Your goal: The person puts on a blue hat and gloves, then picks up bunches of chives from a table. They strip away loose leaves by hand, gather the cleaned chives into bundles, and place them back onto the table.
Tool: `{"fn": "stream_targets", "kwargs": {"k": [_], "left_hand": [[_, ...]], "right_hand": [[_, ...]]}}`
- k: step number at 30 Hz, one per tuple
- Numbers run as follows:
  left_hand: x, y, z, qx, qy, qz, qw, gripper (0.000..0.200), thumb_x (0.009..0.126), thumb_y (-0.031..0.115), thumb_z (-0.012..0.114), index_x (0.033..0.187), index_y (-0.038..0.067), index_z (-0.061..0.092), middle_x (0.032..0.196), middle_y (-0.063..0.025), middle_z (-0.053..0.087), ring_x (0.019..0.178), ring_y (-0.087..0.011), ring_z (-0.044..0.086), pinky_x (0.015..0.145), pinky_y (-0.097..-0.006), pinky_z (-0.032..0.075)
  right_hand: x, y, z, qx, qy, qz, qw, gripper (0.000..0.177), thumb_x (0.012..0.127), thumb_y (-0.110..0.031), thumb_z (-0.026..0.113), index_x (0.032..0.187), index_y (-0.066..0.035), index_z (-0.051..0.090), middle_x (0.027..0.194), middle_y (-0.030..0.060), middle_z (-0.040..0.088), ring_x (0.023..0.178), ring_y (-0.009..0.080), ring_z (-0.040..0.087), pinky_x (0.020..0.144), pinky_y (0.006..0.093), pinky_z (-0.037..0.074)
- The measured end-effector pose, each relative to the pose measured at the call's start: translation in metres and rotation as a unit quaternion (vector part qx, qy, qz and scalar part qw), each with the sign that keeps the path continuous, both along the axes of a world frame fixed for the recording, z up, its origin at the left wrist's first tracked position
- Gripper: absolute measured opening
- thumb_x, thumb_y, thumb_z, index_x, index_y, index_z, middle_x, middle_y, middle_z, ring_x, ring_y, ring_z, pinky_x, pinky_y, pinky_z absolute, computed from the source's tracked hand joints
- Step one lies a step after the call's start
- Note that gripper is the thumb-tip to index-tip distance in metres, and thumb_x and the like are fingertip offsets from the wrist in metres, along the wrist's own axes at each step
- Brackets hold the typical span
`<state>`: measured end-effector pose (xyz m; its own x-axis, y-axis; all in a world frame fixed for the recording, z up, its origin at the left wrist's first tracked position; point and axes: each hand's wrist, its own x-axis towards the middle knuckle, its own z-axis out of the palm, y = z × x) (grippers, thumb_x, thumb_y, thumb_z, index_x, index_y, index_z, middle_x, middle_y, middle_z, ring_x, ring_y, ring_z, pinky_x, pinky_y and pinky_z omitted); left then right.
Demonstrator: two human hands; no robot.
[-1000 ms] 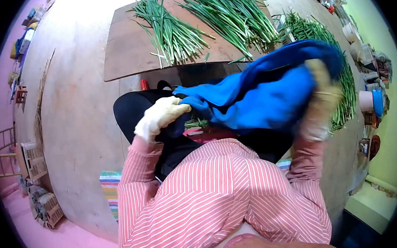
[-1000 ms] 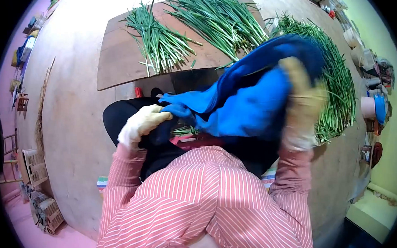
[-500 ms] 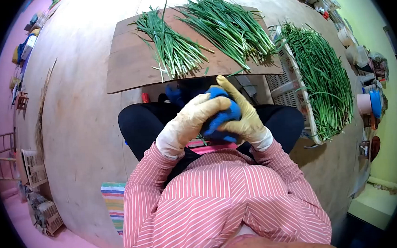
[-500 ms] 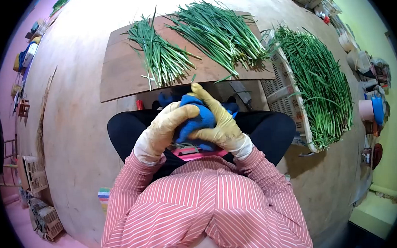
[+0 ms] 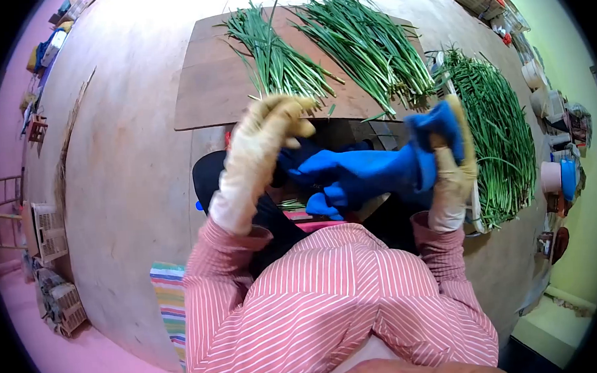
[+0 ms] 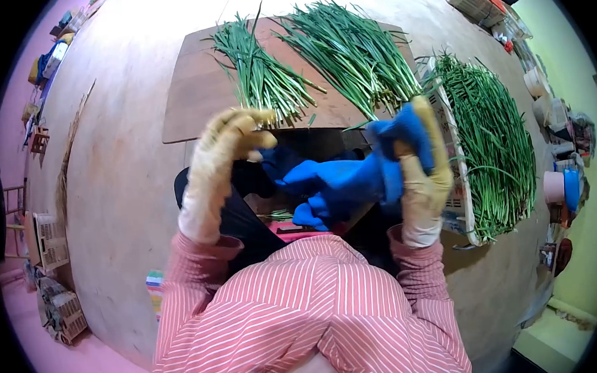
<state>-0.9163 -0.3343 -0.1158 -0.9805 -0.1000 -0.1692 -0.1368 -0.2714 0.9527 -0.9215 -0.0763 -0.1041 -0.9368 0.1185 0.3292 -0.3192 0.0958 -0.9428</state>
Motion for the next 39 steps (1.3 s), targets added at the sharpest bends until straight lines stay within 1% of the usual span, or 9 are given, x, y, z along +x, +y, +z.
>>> {"fn": "stream_targets", "kwargs": {"k": [2,8,11,15,17,24,30,35,39], "left_hand": [[-0.039,-0.024,-0.021,-0.135,0.081,0.088,0.984,0.029,0.091,0.026,0.060,0.106,0.002,0.066,0.084,-0.0024,0.064,0.076,-0.0095,0.059,0.069,-0.0231,0.045],[-0.152,-0.077,-0.104,-0.387,0.044,-0.073,0.918,0.031,0.090,0.029,0.062,0.114,0.010,0.066,0.112,-0.0081,0.066,0.103,-0.0184,0.060,0.092,-0.0272,0.044],[-0.186,-0.071,-0.115,-0.631,0.176,-0.188,0.732,0.036,0.090,0.032,0.061,0.124,0.019,0.061,0.143,-0.0071,0.046,0.134,-0.0289,0.039,0.111,-0.0404,0.030],[-0.220,-0.077,-0.179,-0.718,0.163,-0.232,0.635,0.043,0.093,0.031,0.054,0.136,0.030,0.050,0.156,-0.0031,0.022,0.144,-0.0331,0.017,0.114,-0.0558,0.017],[-0.227,-0.079,-0.198,-0.722,0.185,-0.222,0.629,0.044,0.094,0.034,0.053,0.137,0.031,0.048,0.157,-0.0028,0.022,0.144,-0.0334,0.017,0.114,-0.0551,0.017],[-0.216,-0.074,-0.195,-0.697,0.226,-0.169,0.659,0.045,0.096,0.045,0.045,0.139,0.030,0.047,0.156,-0.0043,0.023,0.143,-0.0353,0.019,0.115,-0.0550,0.014],[-0.219,-0.072,-0.195,-0.688,0.230,-0.162,0.669,0.045,0.096,0.045,0.046,0.137,0.030,0.049,0.156,-0.0044,0.025,0.143,-0.0347,0.019,0.115,-0.0552,0.015],[-0.220,-0.074,-0.195,-0.698,0.223,-0.182,0.656,0.045,0.094,0.040,0.049,0.138,0.029,0.049,0.156,-0.0036,0.025,0.143,-0.0362,0.019,0.115,-0.0543,0.015],[-0.219,-0.076,-0.193,-0.675,0.222,-0.190,0.677,0.044,0.094,0.036,0.049,0.137,0.027,0.051,0.156,-0.0043,0.026,0.143,-0.0358,0.019,0.114,-0.0543,0.014]], "right_hand": [[-0.017,0.010,0.000,-0.004,0.048,0.009,0.999,0.046,0.090,0.005,0.057,0.135,-0.003,0.050,0.138,0.0104,0.051,0.124,0.0184,0.050,0.105,0.0309,0.039],[-0.087,-0.025,-0.070,0.335,0.020,0.076,0.939,0.057,0.081,-0.011,0.070,0.134,-0.005,0.050,0.123,0.0159,0.058,0.111,0.0282,0.058,0.095,0.0348,0.046],[-0.114,-0.065,-0.081,0.459,0.028,0.050,0.887,0.068,0.076,-0.014,0.073,0.136,-0.009,0.043,0.115,0.0159,0.055,0.102,0.0335,0.059,0.087,0.0409,0.049],[-0.154,-0.137,-0.096,0.522,0.097,0.094,0.842,0.049,0.079,-0.009,0.063,0.127,-0.012,0.052,0.105,0.0135,0.059,0.084,0.0317,0.064,0.072,0.0408,0.052],[-0.171,-0.163,-0.136,0.509,0.228,0.126,0.820,0.029,0.085,-0.007,0.053,0.113,-0.010,0.059,0.096,0.0112,0.062,0.078,0.0272,0.065,0.063,0.0392,0.053],[-0.113,-0.121,-0.149,0.642,0.019,0.320,0.697,0.023,0.078,-0.009,0.056,0.101,-0.010,0.061,0.093,0.0108,0.058,0.083,0.0289,0.063,0.069,0.0398,0.052],[-0.150,-0.112,-0.086,0.462,0.121,0.166,0.863,0.041,0.072,0.001,0.064,0.111,-0.014,0.066,0.096,0.0112,0.063,0.084,0.0289,0.063,0.070,0.0377,0.051],[-0.165,-0.150,-0.174,0.668,0.173,0.191,0.698,0.030,0.081,-0.009,0.053,0.111,-0.010,0.056,0.092,0.0058,0.058,0.078,0.0229,0.062,0.064,0.0355,0.052],[-0.110,-0.108,-0.155,0.639,0.072,0.296,0.706,0.030,0.080,-0.009,0.054,0.109,-0.012,0.057,0.090,0.0061,0.055,0.082,0.0225,0.060,0.068,0.0353,0.051]]}}
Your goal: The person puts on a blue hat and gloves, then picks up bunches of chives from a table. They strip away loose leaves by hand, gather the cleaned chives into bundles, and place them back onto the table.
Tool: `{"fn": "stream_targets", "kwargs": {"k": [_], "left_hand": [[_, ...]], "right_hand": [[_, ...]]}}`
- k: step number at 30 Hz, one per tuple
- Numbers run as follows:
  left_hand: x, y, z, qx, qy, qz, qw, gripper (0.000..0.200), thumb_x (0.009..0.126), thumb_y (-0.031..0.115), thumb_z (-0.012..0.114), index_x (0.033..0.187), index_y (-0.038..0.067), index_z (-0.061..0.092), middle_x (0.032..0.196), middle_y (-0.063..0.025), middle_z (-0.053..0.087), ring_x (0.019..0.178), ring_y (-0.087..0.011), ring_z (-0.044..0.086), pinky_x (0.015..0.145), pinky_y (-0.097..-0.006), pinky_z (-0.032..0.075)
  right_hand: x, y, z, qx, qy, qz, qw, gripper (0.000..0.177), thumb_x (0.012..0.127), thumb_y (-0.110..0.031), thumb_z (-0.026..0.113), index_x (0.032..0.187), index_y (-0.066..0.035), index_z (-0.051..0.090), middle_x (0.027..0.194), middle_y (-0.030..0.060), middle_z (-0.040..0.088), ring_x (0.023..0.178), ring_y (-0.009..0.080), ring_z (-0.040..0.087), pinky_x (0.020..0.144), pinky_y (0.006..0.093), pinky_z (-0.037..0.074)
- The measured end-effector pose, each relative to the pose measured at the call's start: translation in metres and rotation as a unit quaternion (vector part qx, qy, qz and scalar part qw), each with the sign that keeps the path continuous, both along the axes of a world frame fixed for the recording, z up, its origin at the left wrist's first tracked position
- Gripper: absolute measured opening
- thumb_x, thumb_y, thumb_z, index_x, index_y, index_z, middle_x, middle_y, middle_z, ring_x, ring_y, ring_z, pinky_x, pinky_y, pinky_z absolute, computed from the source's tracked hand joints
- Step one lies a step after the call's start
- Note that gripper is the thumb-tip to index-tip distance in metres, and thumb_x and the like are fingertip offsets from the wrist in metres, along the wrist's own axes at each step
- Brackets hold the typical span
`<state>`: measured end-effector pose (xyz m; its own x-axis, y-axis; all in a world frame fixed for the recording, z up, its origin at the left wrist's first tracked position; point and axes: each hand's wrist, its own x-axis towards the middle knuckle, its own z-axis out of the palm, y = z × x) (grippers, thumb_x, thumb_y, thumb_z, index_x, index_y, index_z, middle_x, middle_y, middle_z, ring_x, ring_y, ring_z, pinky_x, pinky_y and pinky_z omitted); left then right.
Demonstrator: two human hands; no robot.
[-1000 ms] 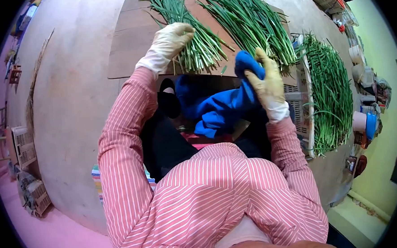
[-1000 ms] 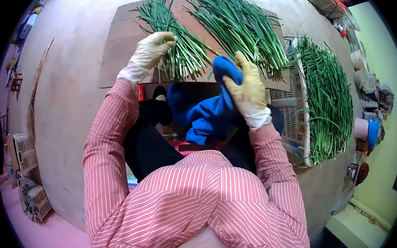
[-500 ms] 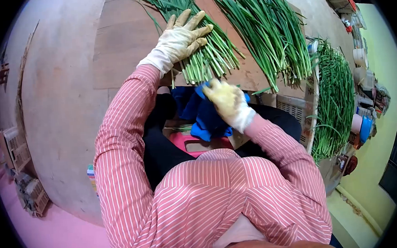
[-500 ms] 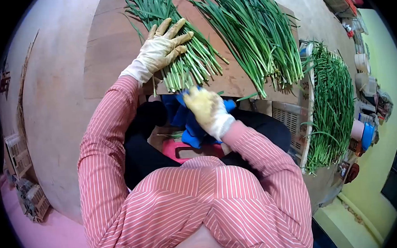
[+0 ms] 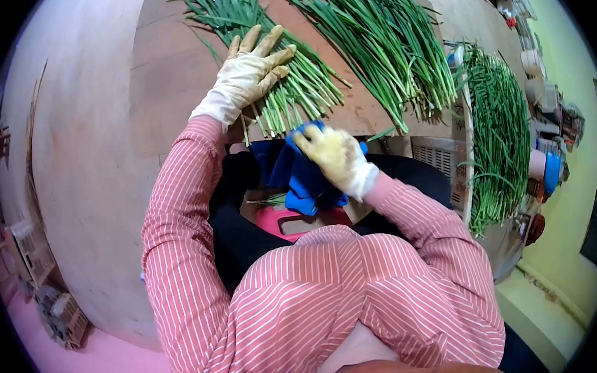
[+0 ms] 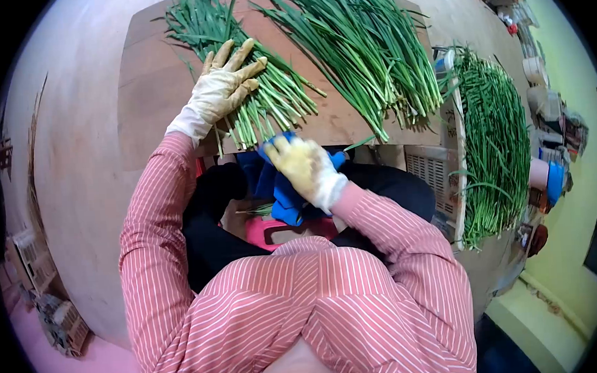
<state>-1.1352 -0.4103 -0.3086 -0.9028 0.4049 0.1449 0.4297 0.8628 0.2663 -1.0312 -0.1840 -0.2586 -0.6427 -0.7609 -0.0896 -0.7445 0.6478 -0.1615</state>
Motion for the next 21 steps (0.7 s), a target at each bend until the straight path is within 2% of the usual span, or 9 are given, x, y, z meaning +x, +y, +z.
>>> {"fn": "stream_targets", "kwargs": {"k": [3,7,11,13,15,16,17,19,21], "left_hand": [[0.000,-0.001,0.012,0.021,-0.018,0.000,1.000,0.041,0.094,0.034,0.051,0.133,0.024,0.055,0.154,-0.0051,0.030,0.142,-0.0357,0.022,0.114,-0.0544,0.015],[-0.004,0.014,0.039,0.126,0.068,0.039,0.989,0.036,0.093,0.030,0.055,0.125,0.014,0.061,0.144,-0.0071,0.046,0.137,-0.0346,0.034,0.112,-0.0546,0.020],[-0.025,0.039,0.021,0.018,0.071,0.009,0.997,0.045,0.094,0.035,0.054,0.137,0.024,0.049,0.151,-0.0050,0.035,0.141,-0.0357,0.026,0.113,-0.0557,0.018],[-0.025,0.042,0.021,-0.066,-0.036,0.000,0.997,0.047,0.094,0.039,0.051,0.139,0.026,0.047,0.153,-0.0044,0.031,0.141,-0.0351,0.025,0.113,-0.0567,0.016],[-0.026,0.040,0.015,-0.044,-0.009,-0.017,0.999,0.043,0.093,0.041,0.052,0.133,0.024,0.054,0.150,-0.0060,0.037,0.140,-0.0332,0.029,0.114,-0.0563,0.017],[-0.025,0.037,0.013,-0.025,-0.003,-0.019,1.000,0.042,0.092,0.040,0.053,0.130,0.023,0.057,0.149,-0.0059,0.039,0.139,-0.0327,0.030,0.114,-0.0560,0.016],[-0.023,0.036,0.013,-0.007,0.002,-0.024,1.000,0.040,0.092,0.039,0.054,0.128,0.022,0.059,0.148,-0.0057,0.040,0.139,-0.0322,0.030,0.114,-0.0558,0.016],[-0.026,0.037,0.016,-0.020,-0.024,-0.026,0.999,0.039,0.091,0.037,0.056,0.125,0.020,0.061,0.146,-0.0054,0.043,0.139,-0.0314,0.032,0.114,-0.0556,0.016],[-0.025,0.038,0.016,-0.006,-0.018,-0.027,0.999,0.038,0.090,0.037,0.056,0.123,0.020,0.062,0.146,-0.0051,0.043,0.138,-0.0302,0.033,0.114,-0.0555,0.016]], "right_hand": [[0.017,0.049,0.012,-0.033,-0.132,-0.014,0.991,0.041,0.077,-0.003,0.056,0.116,-0.016,0.061,0.099,0.0094,0.062,0.086,0.0277,0.063,0.071,0.0368,0.052],[-0.035,0.058,0.049,-0.246,0.039,-0.121,0.961,0.052,0.072,-0.001,0.063,0.122,-0.015,0.062,0.102,0.0114,0.065,0.085,0.0291,0.065,0.071,0.0384,0.053],[-0.090,0.010,0.023,-0.186,0.139,-0.118,0.966,0.038,0.075,-0.006,0.059,0.112,-0.012,0.063,0.096,0.0085,0.062,0.078,0.0271,0.064,0.067,0.0374,0.053],[-0.083,0.001,-0.032,-0.112,0.122,-0.030,0.986,0.034,0.080,-0.009,0.054,0.113,-0.011,0.060,0.094,0.0083,0.060,0.077,0.0260,0.064,0.066,0.0364,0.053],[-0.054,0.006,-0.015,-0.043,0.079,-0.065,0.994,0.034,0.081,-0.009,0.053,0.115,-0.010,0.057,0.096,0.0091,0.059,0.078,0.0267,0.064,0.066,0.0374,0.054],[-0.046,0.019,-0.014,-0.106,0.039,-0.052,0.992,0.034,0.081,-0.008,0.052,0.114,-0.009,0.057,0.095,0.0099,0.059,0.079,0.0280,0.064,0.066,0.0398,0.054],[-0.038,0.028,0.001,-0.032,-0.005,-0.045,0.998,0.032,0.082,-0.009,0.052,0.114,-0.012,0.059,0.095,0.0101,0.060,0.080,0.0287,0.064,0.066,0.0410,0.053],[-0.037,0.053,0.008,-0.065,-0.030,-0.032,0.997,0.032,0.083,-0.011,0.052,0.114,-0.015,0.060,0.096,0.0106,0.061,0.080,0.0290,0.064,0.066,0.0412,0.053],[-0.059,0.046,0.035,-0.189,0.052,-0.073,0.978,0.033,0.083,-0.018,0.057,0.116,-0.016,0.060,0.094,0.0116,0.062,0.080,0.0301,0.064,0.067,0.0403,0.052]]}}
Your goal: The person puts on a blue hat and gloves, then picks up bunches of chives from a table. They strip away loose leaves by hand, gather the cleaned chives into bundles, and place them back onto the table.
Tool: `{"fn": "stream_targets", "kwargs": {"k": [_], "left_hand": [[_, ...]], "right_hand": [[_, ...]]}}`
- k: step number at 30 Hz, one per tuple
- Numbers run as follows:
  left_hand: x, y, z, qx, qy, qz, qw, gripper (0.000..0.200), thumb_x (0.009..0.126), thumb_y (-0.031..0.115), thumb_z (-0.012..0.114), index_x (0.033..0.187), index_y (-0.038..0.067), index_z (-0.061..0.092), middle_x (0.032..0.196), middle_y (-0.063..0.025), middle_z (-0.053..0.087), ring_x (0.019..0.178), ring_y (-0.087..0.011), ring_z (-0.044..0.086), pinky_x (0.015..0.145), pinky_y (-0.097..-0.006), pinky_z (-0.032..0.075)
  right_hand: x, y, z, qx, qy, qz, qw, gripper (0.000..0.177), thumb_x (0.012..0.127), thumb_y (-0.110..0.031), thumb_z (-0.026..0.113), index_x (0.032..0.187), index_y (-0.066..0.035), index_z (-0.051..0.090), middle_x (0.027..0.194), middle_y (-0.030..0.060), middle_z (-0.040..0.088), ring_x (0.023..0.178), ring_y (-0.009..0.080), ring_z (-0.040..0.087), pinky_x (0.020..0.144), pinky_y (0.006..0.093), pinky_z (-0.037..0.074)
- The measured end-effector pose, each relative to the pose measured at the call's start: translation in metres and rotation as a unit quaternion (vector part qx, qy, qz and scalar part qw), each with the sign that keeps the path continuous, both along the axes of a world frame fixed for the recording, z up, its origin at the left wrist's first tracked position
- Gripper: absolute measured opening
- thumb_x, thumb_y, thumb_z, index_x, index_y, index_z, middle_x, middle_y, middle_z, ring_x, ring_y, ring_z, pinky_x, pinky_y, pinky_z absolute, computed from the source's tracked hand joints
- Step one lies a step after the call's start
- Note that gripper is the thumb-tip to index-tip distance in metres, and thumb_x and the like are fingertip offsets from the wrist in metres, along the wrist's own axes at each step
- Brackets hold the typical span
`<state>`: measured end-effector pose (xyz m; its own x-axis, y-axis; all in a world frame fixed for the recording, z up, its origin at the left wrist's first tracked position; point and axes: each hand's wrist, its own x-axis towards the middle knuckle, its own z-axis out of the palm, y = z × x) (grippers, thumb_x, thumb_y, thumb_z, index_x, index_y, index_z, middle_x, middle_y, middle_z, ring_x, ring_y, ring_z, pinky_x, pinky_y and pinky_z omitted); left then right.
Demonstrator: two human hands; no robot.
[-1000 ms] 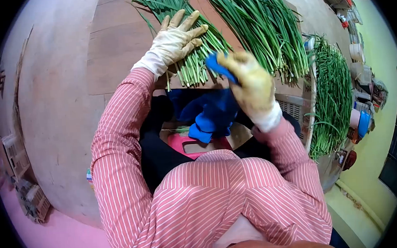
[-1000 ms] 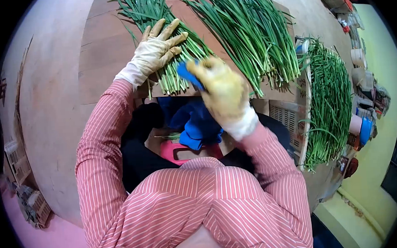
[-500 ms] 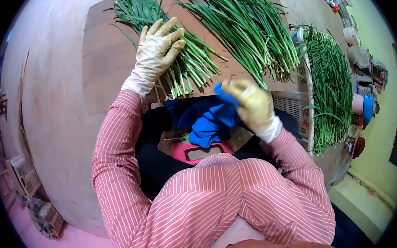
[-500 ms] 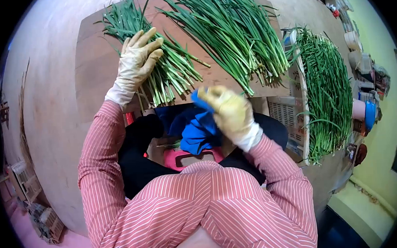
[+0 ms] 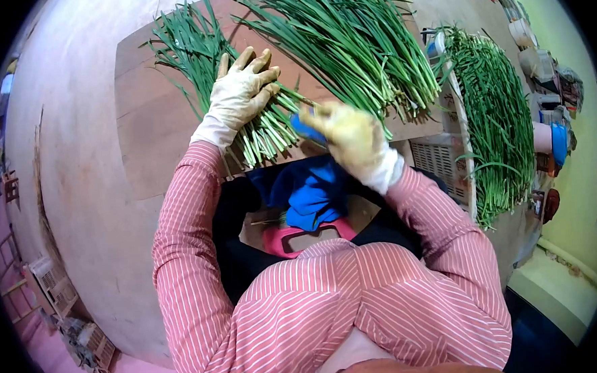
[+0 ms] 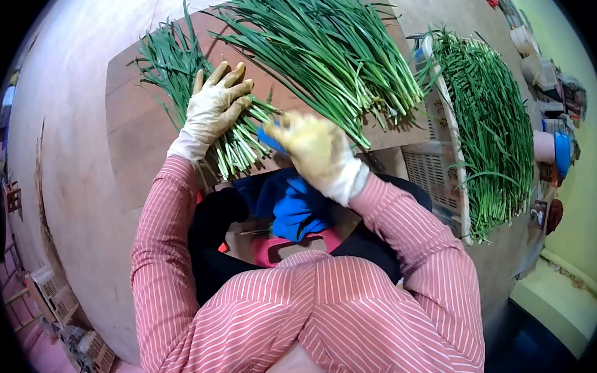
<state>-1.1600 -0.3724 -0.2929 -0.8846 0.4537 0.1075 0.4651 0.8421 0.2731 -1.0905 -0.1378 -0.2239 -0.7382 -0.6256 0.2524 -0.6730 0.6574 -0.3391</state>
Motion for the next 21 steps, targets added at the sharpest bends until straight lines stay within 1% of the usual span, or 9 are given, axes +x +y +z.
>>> {"fn": "stream_targets", "kwargs": {"k": [2,4,5,6,11,14,15,18,21], "left_hand": [[0.000,0.000,0.003,0.013,-0.004,0.002,1.000,0.038,0.088,0.029,0.059,0.124,0.019,0.061,0.146,-0.0047,0.043,0.139,-0.0303,0.032,0.113,-0.0564,0.015],[-0.002,-0.001,0.003,0.022,-0.023,0.007,0.999,0.034,0.087,0.028,0.060,0.119,0.018,0.064,0.143,-0.0038,0.047,0.138,-0.0287,0.034,0.114,-0.0551,0.016],[-0.001,-0.001,0.000,0.034,-0.014,0.009,0.999,0.033,0.086,0.030,0.061,0.117,0.018,0.065,0.140,-0.0026,0.050,0.137,-0.0281,0.035,0.114,-0.0548,0.016],[-0.001,-0.003,-0.003,0.045,-0.006,0.010,0.999,0.032,0.085,0.032,0.062,0.114,0.018,0.066,0.137,-0.0014,0.053,0.136,-0.0275,0.037,0.114,-0.0545,0.017],[0.000,-0.004,-0.002,0.064,-0.012,0.010,0.998,0.032,0.085,0.033,0.062,0.112,0.017,0.067,0.136,0.0005,0.054,0.135,-0.0272,0.037,0.115,-0.0524,0.015],[0.000,-0.002,-0.002,0.056,-0.018,0.014,0.998,0.032,0.086,0.034,0.061,0.112,0.016,0.067,0.136,0.0008,0.054,0.136,-0.0268,0.036,0.116,-0.0507,0.014],[0.000,-0.003,-0.007,0.062,-0.008,0.010,0.998,0.032,0.086,0.034,0.061,0.112,0.016,0.067,0.136,0.0008,0.054,0.136,-0.0268,0.036,0.116,-0.0511,0.015],[0.000,-0.003,-0.001,0.057,-0.028,0.012,0.998,0.032,0.086,0.034,0.061,0.112,0.016,0.066,0.138,0.0004,0.052,0.136,-0.0270,0.036,0.115,-0.0542,0.015],[0.001,-0.003,0.001,0.057,-0.034,0.010,0.998,0.031,0.086,0.033,0.061,0.112,0.017,0.066,0.138,0.0003,0.052,0.137,-0.0278,0.036,0.114,-0.0547,0.015]], "right_hand": [[-0.028,-0.016,0.010,0.001,0.041,-0.045,0.998,0.030,0.083,-0.017,0.057,0.113,-0.013,0.060,0.093,0.0116,0.062,0.078,0.0295,0.064,0.066,0.0389,0.052],[-0.054,-0.023,-0.033,0.086,0.076,-0.042,0.993,0.026,0.085,-0.013,0.053,0.111,-0.011,0.060,0.093,0.0108,0.062,0.078,0.0284,0.064,0.065,0.0377,0.052],[-0.055,-0.025,-0.054,0.165,0.050,-0.011,0.985,0.026,0.086,-0.010,0.050,0.110,-0.010,0.058,0.091,0.0100,0.061,0.079,0.0276,0.065,0.064,0.0375,0.053],[-0.048,-0.026,-0.062,0.160,0.087,-0.013,0.983,0.026,0.086,-0.011,0.051,0.110,-0.008,0.057,0.089,0.0093,0.060,0.079,0.0270,0.064,0.064,0.0380,0.053],[0.011,0.019,-0.034,0.260,-0.042,-0.025,0.964,0.027,0.085,-0.011,0.051,0.111,-0.008,0.058,0.093,0.0095,0.060,0.082,0.0263,0.064,0.066,0.0383,0.053],[0.008,0.038,-0.022,0.186,-0.019,-0.018,0.982,0.031,0.085,-0.011,0.054,0.116,-0.014,0.059,0.092,0.0110,0.062,0.079,0.0298,0.064,0.063,0.0397,0.052],[-0.001,0.032,-0.015,0.220,-0.038,-0.067,0.972,0.034,0.086,-0.012,0.055,0.119,-0.017,0.060,0.097,0.0117,0.064,0.080,0.0310,0.065,0.065,0.0397,0.052],[-0.029,-0.006,-0.013,0.076,0.097,-0.061,0.990,0.026,0.087,-0.017,0.055,0.111,-0.011,0.062,0.093,0.0117,0.062,0.075,0.0281,0.064,0.062,0.0381,0.052],[-0.033,-0.024,-0.058,0.128,0.083,-0.025,0.988,0.026,0.086,-0.010,0.053,0.112,-0.010,0.060,0.095,0.0107,0.060,0.073,0.0283,0.064,0.062,0.0394,0.053]]}}
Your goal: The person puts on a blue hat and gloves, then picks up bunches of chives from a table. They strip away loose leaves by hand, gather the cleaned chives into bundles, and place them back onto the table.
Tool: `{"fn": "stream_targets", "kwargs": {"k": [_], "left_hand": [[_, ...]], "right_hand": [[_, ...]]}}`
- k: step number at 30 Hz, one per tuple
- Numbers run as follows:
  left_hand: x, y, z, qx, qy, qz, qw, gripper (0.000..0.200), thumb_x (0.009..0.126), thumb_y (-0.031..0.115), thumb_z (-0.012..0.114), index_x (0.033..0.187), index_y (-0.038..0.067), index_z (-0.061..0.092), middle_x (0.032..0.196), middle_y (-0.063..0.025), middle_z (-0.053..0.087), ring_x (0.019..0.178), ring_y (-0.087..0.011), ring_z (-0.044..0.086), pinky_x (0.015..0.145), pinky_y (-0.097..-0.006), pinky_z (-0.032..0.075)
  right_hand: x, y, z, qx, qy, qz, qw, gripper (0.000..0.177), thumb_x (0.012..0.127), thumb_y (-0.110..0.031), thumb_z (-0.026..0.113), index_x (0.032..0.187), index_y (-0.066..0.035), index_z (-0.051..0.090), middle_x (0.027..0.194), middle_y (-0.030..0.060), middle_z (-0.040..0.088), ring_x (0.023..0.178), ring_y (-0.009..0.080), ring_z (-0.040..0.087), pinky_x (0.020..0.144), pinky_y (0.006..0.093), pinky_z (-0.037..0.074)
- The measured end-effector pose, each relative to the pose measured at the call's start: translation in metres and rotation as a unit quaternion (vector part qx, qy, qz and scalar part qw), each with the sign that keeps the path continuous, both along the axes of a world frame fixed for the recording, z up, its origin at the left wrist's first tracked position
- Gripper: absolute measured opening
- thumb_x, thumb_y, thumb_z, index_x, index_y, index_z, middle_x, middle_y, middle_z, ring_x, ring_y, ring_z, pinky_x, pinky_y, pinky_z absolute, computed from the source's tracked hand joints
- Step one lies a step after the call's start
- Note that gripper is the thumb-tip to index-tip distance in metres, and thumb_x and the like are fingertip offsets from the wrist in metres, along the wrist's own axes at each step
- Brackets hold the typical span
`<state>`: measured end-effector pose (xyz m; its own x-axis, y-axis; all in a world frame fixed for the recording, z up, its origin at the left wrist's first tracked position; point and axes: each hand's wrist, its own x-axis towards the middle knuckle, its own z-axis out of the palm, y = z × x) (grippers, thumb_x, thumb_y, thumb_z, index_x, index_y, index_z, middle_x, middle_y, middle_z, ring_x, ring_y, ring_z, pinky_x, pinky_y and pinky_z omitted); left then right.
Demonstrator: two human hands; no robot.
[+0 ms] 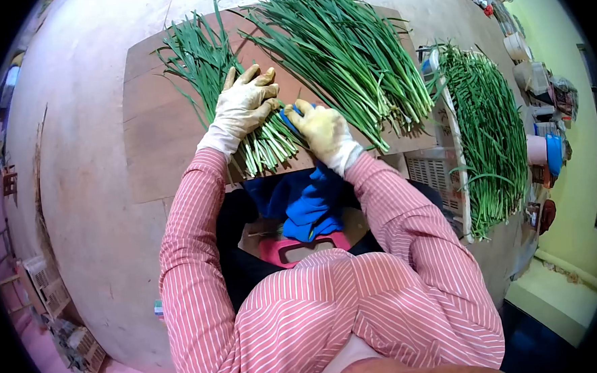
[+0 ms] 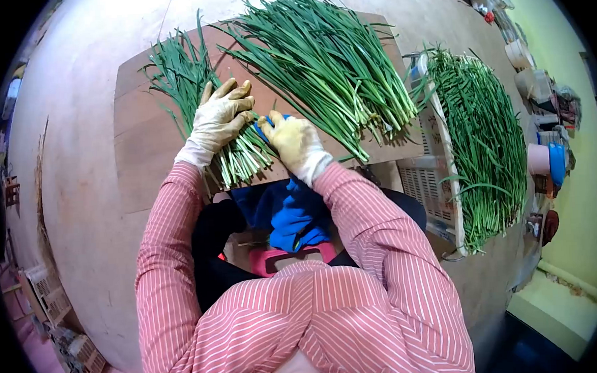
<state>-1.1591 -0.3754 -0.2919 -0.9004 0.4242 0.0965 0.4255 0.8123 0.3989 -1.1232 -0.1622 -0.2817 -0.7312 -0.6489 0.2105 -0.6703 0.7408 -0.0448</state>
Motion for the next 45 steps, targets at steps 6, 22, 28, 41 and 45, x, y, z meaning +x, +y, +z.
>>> {"fn": "stream_targets", "kwargs": {"k": [6,22,28,41,45], "left_hand": [[0.002,0.001,0.009,0.002,-0.008,-0.003,1.000,0.029,0.087,0.030,0.060,0.112,0.016,0.066,0.140,-0.0010,0.050,0.137,-0.0276,0.034,0.115,-0.0528,0.013],[0.013,-0.034,-0.006,-0.078,0.048,-0.002,0.996,0.056,0.092,0.044,0.051,0.144,0.026,0.038,0.156,-0.0018,0.023,0.146,-0.0288,0.015,0.116,-0.0529,0.012],[0.013,-0.032,-0.012,-0.068,0.056,0.010,0.996,0.055,0.093,0.044,0.048,0.144,0.026,0.038,0.156,-0.0017,0.024,0.146,-0.0281,0.015,0.117,-0.0518,0.011],[0.016,-0.033,-0.016,-0.054,0.088,0.020,0.994,0.056,0.093,0.049,0.047,0.143,0.026,0.039,0.154,-0.0018,0.027,0.144,-0.0279,0.020,0.116,-0.0523,0.015],[0.014,-0.034,-0.018,-0.074,0.102,0.018,0.992,0.056,0.093,0.050,0.046,0.144,0.026,0.038,0.154,-0.0018,0.027,0.144,-0.0283,0.019,0.116,-0.0527,0.016]], "right_hand": [[0.058,0.041,0.028,0.060,-0.129,-0.024,0.989,0.031,0.085,-0.008,0.052,0.114,-0.015,0.060,0.110,0.0090,0.060,0.081,0.0286,0.065,0.069,0.0401,0.053],[0.076,-0.066,-0.014,-0.040,-0.109,-0.027,0.993,0.031,0.090,-0.015,0.051,0.115,0.003,0.053,0.092,0.0130,0.058,0.073,0.0267,0.059,0.065,0.0370,0.048],[0.103,-0.033,0.025,0.063,-0.139,0.090,0.984,0.018,0.088,-0.019,0.054,0.099,-0.006,0.061,0.094,0.0090,0.057,0.068,0.0255,0.061,0.059,0.0388,0.050],[0.111,-0.053,0.042,0.017,-0.218,0.234,0.948,0.034,0.081,-0.014,0.052,0.114,-0.015,0.058,0.105,0.0075,0.060,0.076,0.0239,0.064,0.062,0.0378,0.052],[0.059,-0.095,0.063,-0.064,-0.074,0.138,0.986,0.039,0.079,-0.006,0.053,0.117,-0.011,0.059,0.114,0.0102,0.060,0.075,0.0287,0.063,0.061,0.0395,0.051]]}}
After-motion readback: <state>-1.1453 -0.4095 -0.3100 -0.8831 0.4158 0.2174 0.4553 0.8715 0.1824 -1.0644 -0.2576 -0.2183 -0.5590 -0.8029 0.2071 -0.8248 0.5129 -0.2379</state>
